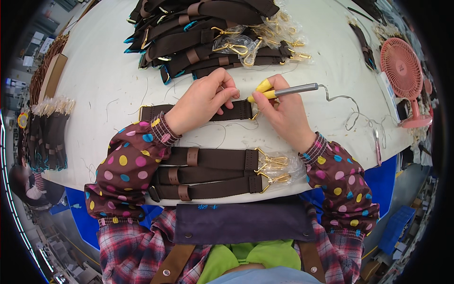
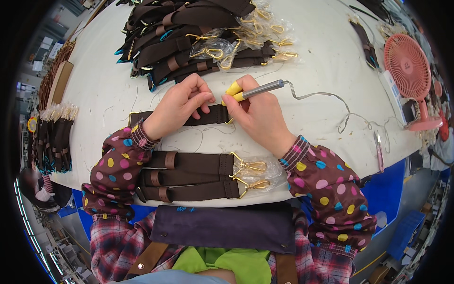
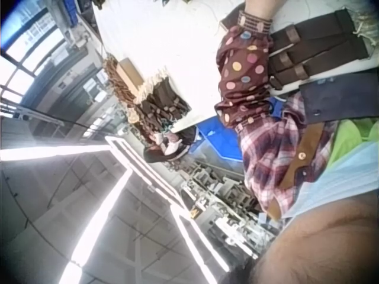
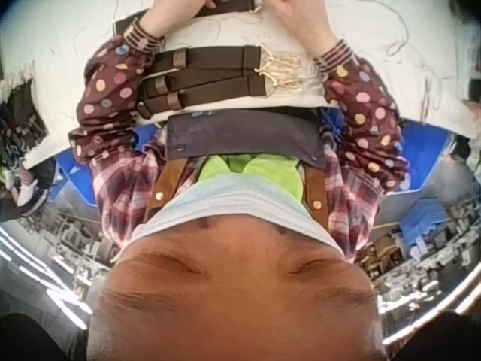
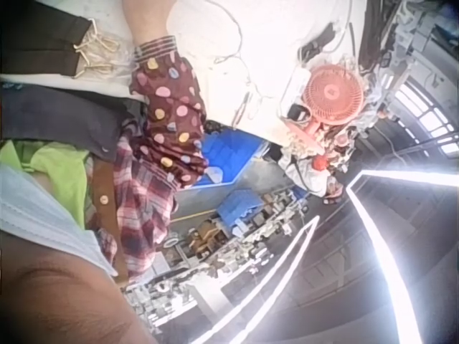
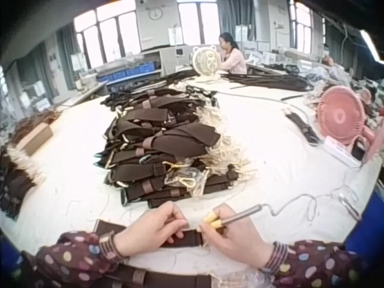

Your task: The worker finishes the edges of leather straps with metal clips using a heat tool at a workbench.

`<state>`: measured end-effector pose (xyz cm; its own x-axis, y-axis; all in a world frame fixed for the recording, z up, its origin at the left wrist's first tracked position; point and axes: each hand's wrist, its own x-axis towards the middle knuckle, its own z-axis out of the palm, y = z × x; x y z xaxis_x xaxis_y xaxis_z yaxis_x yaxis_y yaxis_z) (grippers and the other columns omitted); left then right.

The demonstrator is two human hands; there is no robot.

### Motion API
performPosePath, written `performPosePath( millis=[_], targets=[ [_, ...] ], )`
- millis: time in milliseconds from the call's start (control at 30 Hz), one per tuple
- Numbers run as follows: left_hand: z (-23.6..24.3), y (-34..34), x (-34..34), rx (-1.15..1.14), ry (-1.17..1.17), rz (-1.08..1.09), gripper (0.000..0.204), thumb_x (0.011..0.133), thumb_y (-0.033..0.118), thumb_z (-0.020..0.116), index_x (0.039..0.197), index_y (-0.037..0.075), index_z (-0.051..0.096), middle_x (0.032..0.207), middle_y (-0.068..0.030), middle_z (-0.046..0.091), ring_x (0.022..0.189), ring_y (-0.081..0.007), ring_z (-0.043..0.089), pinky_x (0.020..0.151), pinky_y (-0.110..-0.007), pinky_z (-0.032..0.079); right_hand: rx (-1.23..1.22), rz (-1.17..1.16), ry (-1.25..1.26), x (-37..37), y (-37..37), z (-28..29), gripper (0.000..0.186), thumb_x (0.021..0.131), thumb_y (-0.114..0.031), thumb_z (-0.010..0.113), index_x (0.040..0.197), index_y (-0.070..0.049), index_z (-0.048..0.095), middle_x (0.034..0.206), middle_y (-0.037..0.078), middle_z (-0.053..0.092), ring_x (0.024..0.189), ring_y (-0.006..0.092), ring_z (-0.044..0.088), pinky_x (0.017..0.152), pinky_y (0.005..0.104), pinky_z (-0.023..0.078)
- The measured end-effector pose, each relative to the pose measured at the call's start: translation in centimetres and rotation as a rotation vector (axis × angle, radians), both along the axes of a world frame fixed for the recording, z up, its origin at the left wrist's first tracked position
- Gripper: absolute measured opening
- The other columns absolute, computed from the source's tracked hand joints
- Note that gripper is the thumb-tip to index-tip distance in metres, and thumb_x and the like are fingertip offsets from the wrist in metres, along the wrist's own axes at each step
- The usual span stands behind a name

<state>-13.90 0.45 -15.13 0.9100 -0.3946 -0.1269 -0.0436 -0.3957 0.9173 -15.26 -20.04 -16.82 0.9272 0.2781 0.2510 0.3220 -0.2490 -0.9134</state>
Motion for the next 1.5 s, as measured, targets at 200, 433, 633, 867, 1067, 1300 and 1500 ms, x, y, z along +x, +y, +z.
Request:
performPosePath(
  millis=[200, 433, 633, 867, 1067, 1300, 1500],
  targets=[
    [0.0, 0.1, 0.5, 0.021, -0.016, -0.011, 0.016, 0.095, 0.016, 0.055, 0.093, 0.002, 0.049, 0.078, -0.0048, 0.062, 0.071, -0.0095, 0.062, 0.056, -0.023, 0.051, -0.011, 0.004, -0.001, 0.5, 0.1, -0.4, 0.017, 0.089, -0.013, 0.064, 0.092, -0.002, 0.051, 0.068, 0.005, 0.06, 0.055, 0.0096, 0.058, 0.05, 0.0249, 0.043],
    [0.5, 0.1, 0.5, 0.054, 0.037, -0.033, 0.012, 0.098, 0.015, 0.05, 0.095, 0.004, 0.048, 0.089, -0.0026, 0.06, 0.077, -0.0066, 0.059, 0.06, -0.02, 0.051, -0.034, 0.002, 0.002, 0.5, 0.1, -0.1, 0.017, 0.089, -0.012, 0.064, 0.092, -0.002, 0.051, 0.068, 0.005, 0.06, 0.055, 0.0097, 0.058, 0.05, 0.0246, 0.043],
    [1.1, 0.4, -0.3, 0.249, -0.339, -0.081, 0.015, 0.09, 0.013, 0.06, 0.094, 0.003, 0.05, 0.087, -0.0093, 0.059, 0.078, -0.0213, 0.064, 0.066, -0.032, 0.052, 0.083, -0.011, -0.055, 0.3, 0.2, 0.4, 0.015, 0.09, -0.011, 0.062, 0.092, -0.002, 0.051, 0.069, 0.005, 0.062, 0.058, 0.0079, 0.06, 0.051, 0.0228, 0.045],
    [0.5, 0.4, -0.7, 0.424, -0.433, -0.151, 0.014, 0.082, 0.013, 0.062, 0.091, 0.005, 0.056, 0.088, -0.0095, 0.059, 0.08, -0.0277, 0.063, 0.068, -0.036, 0.051, 0.066, 0.026, 0.006, 0.4, 0.4, 0.2, 0.015, 0.09, -0.012, 0.062, 0.091, -0.002, 0.051, 0.068, 0.004, 0.061, 0.058, 0.0076, 0.06, 0.051, 0.023, 0.045],
    [0.2, 0.5, 0.0, 0.302, -0.373, -0.13, 0.011, 0.084, 0.008, 0.063, 0.088, 0.0, 0.056, 0.079, -0.0091, 0.057, 0.067, -0.0186, 0.058, 0.062, -0.03, 0.048, 0.039, 0.03, 0.022, 0.5, 0.4, 0.0, 0.015, 0.09, -0.012, 0.062, 0.091, -0.002, 0.051, 0.067, 0.004, 0.061, 0.057, 0.0082, 0.06, 0.051, 0.0234, 0.044],
    [0.3, 0.5, 0.1, 0.315, -0.341, -0.139, 0.011, 0.085, 0.012, 0.061, 0.087, 0.002, 0.057, 0.076, -0.008, 0.059, 0.07, -0.0197, 0.06, 0.063, -0.032, 0.048, 0.024, 0.032, 0.026, 0.6, 0.4, -0.2, 0.015, 0.089, -0.012, 0.062, 0.091, -0.003, 0.051, 0.066, 0.004, 0.061, 0.055, 0.0096, 0.059, 0.05, 0.0243, 0.044],
    [0.3, 0.5, 0.1, 0.319, -0.351, -0.135, 0.015, 0.087, 0.015, 0.062, 0.089, 0.001, 0.057, 0.074, -0.0082, 0.058, 0.066, -0.0186, 0.057, 0.061, -0.032, 0.046, 0.007, 0.029, 0.007, 0.7, 0.4, -0.3, 0.016, 0.089, -0.013, 0.063, 0.091, -0.003, 0.051, 0.066, 0.005, 0.061, 0.054, 0.0105, 0.059, 0.049, 0.0254, 0.043]
  ],
)
